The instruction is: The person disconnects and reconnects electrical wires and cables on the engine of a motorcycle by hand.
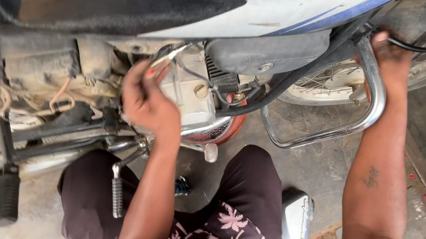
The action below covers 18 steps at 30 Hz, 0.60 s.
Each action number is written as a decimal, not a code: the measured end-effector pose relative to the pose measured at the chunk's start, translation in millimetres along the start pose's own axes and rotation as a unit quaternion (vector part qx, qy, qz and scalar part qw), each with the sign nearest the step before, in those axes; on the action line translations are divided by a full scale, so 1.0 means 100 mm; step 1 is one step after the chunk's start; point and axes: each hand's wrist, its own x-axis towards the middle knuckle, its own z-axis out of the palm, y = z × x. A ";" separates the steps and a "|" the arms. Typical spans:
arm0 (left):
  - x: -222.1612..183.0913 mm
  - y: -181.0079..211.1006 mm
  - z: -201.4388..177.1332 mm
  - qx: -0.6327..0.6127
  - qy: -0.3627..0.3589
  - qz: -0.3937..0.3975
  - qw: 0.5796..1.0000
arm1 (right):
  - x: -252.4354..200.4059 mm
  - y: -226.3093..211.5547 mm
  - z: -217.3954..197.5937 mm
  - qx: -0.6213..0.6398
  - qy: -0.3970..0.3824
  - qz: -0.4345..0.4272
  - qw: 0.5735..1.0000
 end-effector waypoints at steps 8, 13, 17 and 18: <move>-0.03 0.36 -0.46 0.040 0.033 0.062 0.997 | -0.02 -0.23 -0.12 -0.106 0.073 -0.061 0.990; -0.04 0.31 -0.62 0.031 0.036 0.056 0.997 | 0.38 -0.05 -0.40 -0.157 -0.018 -0.174 0.972; -0.11 0.31 -0.80 0.005 0.050 0.027 0.998 | 0.31 -0.17 -0.45 -0.189 -0.048 -0.184 0.963; -0.10 0.30 -0.78 -0.015 0.056 0.030 0.998 | 0.36 -0.27 -0.39 -0.185 -0.047 -0.193 0.962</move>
